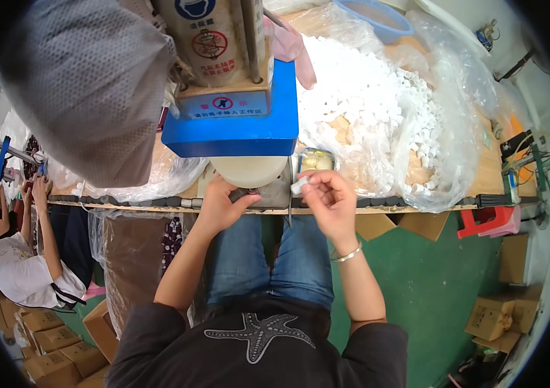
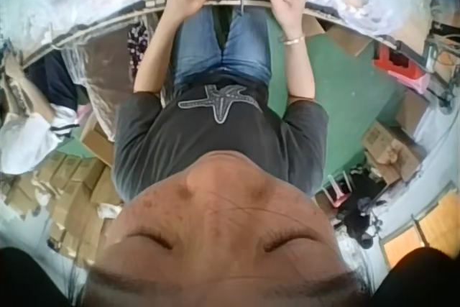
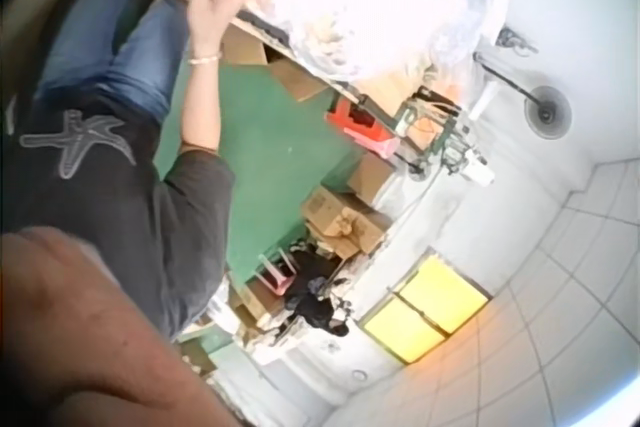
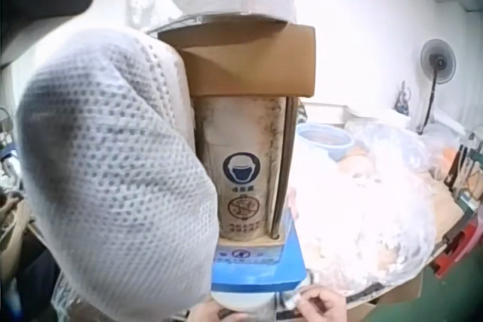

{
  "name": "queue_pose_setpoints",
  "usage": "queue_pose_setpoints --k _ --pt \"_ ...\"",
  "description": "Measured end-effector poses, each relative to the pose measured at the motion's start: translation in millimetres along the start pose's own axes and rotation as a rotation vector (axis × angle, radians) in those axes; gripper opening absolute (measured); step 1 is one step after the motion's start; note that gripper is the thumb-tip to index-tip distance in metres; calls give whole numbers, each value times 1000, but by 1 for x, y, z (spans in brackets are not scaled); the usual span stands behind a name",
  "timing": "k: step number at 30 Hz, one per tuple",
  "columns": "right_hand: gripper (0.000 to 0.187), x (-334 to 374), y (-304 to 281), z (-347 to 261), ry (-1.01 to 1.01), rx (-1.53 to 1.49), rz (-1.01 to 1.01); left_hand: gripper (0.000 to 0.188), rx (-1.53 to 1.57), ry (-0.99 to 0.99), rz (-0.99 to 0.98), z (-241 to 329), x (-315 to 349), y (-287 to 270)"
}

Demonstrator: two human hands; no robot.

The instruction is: The person assembles cosmetic containers by applying lubricant to white caps, inserting them into tubes, and pressing the components together using a tabletop press machine.

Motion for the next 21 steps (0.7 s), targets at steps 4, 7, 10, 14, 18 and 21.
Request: queue_pose_setpoints --k 4,7,10,14,18,21 --pt "36 -3 33 19 65 -269 23 24 -77 125 21 6 -1 -3" --pt "40 -11 52 34 88 -310 -51 28 -87 123 70 3 2 -1" --pt "33 -16 65 34 88 -252 -47 31 -104 148 43 5 2 0" --pt "33 -14 69 30 -4 218 -130 31 -98 140 53 2 3 0" --pt "45 -12 64 42 29 405 -154 32 -99 136 32 -1 3 1" --pt "48 7 50 28 -53 334 -61 35 -139 137 35 0 8 -2"
Point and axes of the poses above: each hand's wrist, its own x-axis away from the middle knuckle, its own y-axis out of the palm, z = x × y, the point moved 8 cm from there along -x, towards the middle knuckle, and after that the axes turned 4 degrees about -x, right-handed, at the moved point
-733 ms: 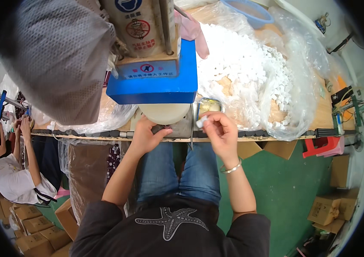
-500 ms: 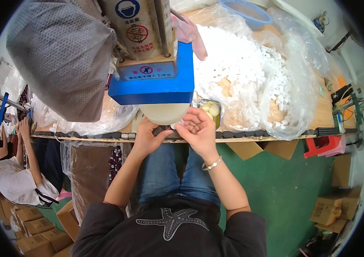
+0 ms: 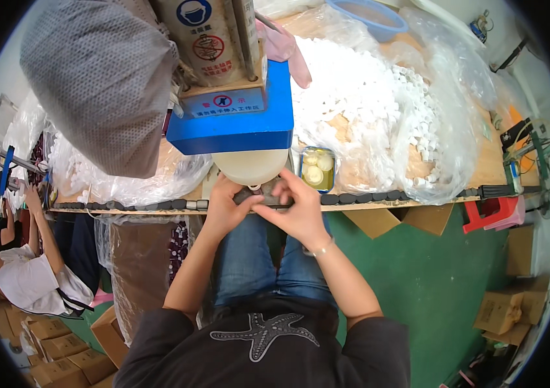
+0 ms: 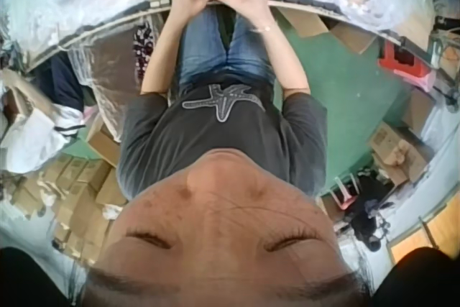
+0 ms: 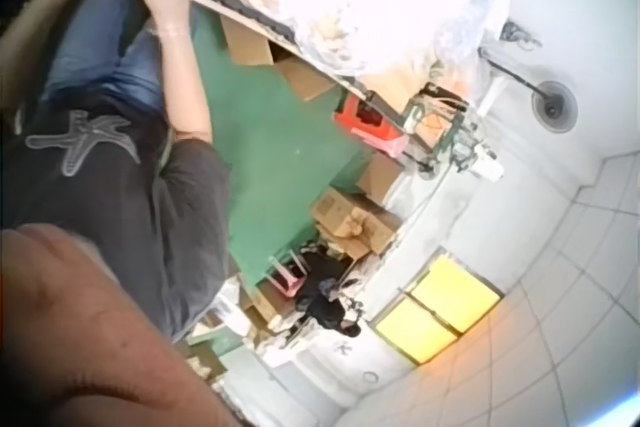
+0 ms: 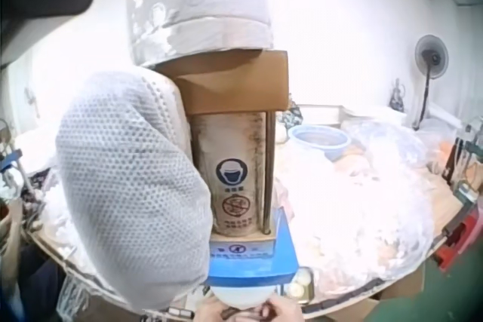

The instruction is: The person assembles cosmetic containers by applying lubricant to white caps, inserting them into tubes, and pressing the components together using a tabletop press machine.

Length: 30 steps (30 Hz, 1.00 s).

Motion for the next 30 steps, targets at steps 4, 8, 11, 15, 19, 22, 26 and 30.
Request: queue_pose_setpoints --k 4,8,11,15,19,22,26,30 --pt "51 47 -28 -13 -55 -185 116 43 -44 50 256 13 23 -27" --pt "40 87 -48 -4 39 -89 1 39 -64 7 324 9 41 -36" --pt "30 93 -62 1 58 -81 46 36 -101 3 306 9 35 -28" --pt "21 84 -85 -3 90 -163 208 36 -142 20 279 23 15 -10" --pt "13 59 -124 -12 -26 -63 315 37 -35 -17 195 18 6 0" --pt "9 18 -160 -9 -141 199 436 34 197 -49 309 4 13 -4" --pt "12 -62 -168 -4 -165 494 354 30 454 -93 386 14 16 -16" --pt "13 -118 -180 29 -198 735 240 25 133 -79 82 18 57 -58"
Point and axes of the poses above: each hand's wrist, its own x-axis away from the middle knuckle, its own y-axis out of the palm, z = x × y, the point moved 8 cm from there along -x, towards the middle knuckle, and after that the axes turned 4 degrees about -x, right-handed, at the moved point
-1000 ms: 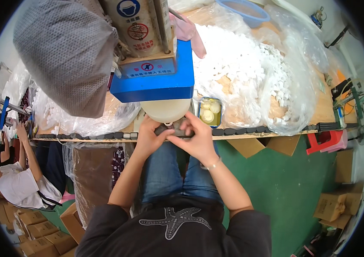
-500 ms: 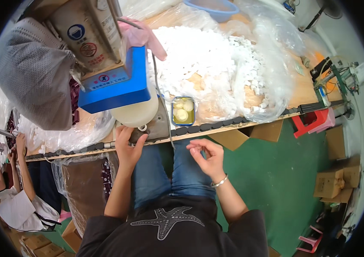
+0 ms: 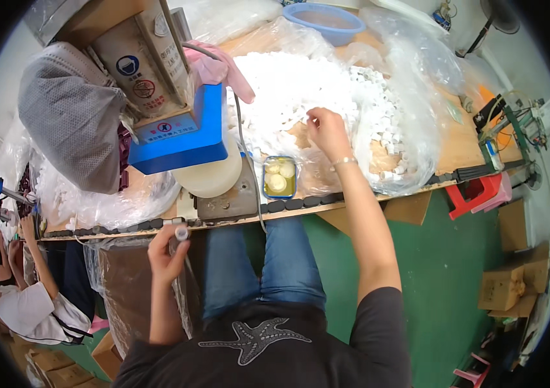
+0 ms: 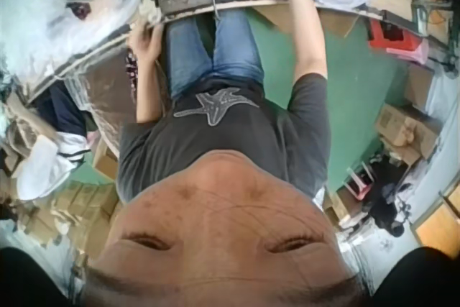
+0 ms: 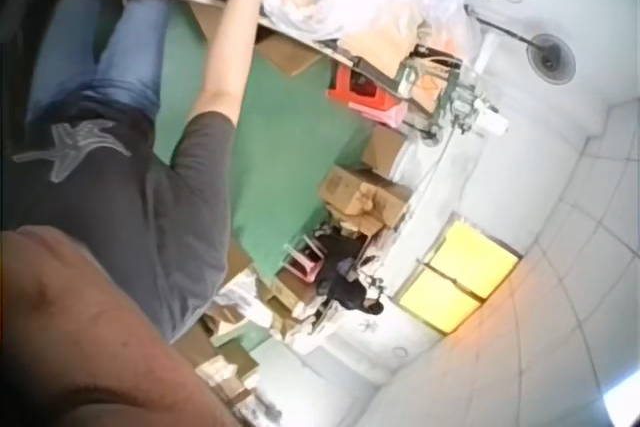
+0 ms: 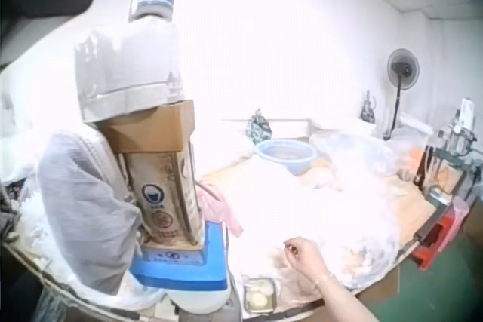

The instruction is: The person assembles cosmetic containers by applying lubricant to white caps, inserting them into tubes, and pressing the components together using a tabletop press machine.

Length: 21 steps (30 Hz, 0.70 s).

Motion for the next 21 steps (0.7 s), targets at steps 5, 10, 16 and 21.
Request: queue_pose_setpoints --k 5,10,16,21 --pt "13 -27 51 28 78 378 -203 26 -675 -777 -610 -105 141 -114" --pt "20 -17 56 1 138 544 -262 25 -989 -915 -587 -141 196 -173" --pt "18 -8 58 34 135 590 -243 16 -387 -339 -30 -55 0 -133" --pt "14 -4 58 24 100 354 -222 30 -904 -75 307 -134 -99 -120"
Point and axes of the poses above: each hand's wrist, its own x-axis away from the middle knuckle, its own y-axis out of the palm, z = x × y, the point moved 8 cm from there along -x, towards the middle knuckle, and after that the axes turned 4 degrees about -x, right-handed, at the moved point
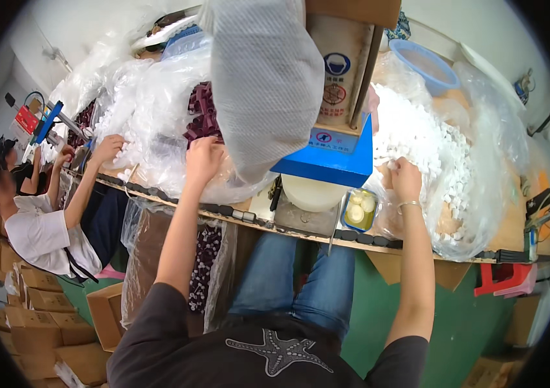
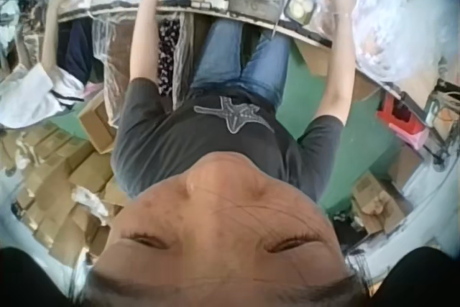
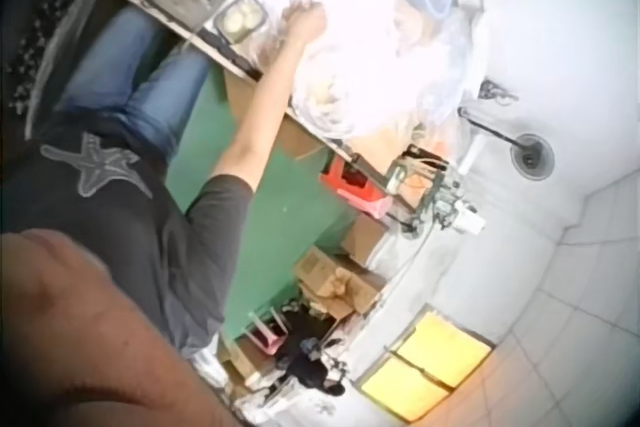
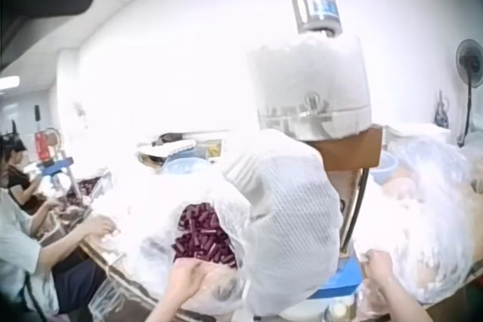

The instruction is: The person assembles cosmetic containers by applying lubricant to white caps, inserting them into tubes, and pressing the components together using a tabletop press machine.

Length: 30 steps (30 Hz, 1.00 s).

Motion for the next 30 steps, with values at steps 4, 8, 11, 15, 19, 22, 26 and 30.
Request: queue_pose_setpoints --k 4,8,11,15,19,22,26,30 --pt "23 3 -6 16 36 -241 3 32 -148 -60 88 -17 -7 44" --pt "31 7 -11 13 65 -219 -110 30 -159 -74 -62 -13 -1 46" --pt "35 1 -4 12 27 -93 -130 30 -94 -89 -115 -15 0 48" --pt "29 7 -22 2 -91 -133 -16 32 103 -66 -49 -12 -1 43" --pt "21 42 -72 -29 -105 -490 191 32 357 -35 9 -9 -3 38" --pt "22 89 -70 -34 16 -713 160 32 420 -34 14 -11 -5 35" --pt "25 150 -59 -26 224 -951 98 28 577 -123 -14 -7 -3 22" --pt "20 192 -71 -6 354 -1058 187 31 760 23 82 52 22 -36"
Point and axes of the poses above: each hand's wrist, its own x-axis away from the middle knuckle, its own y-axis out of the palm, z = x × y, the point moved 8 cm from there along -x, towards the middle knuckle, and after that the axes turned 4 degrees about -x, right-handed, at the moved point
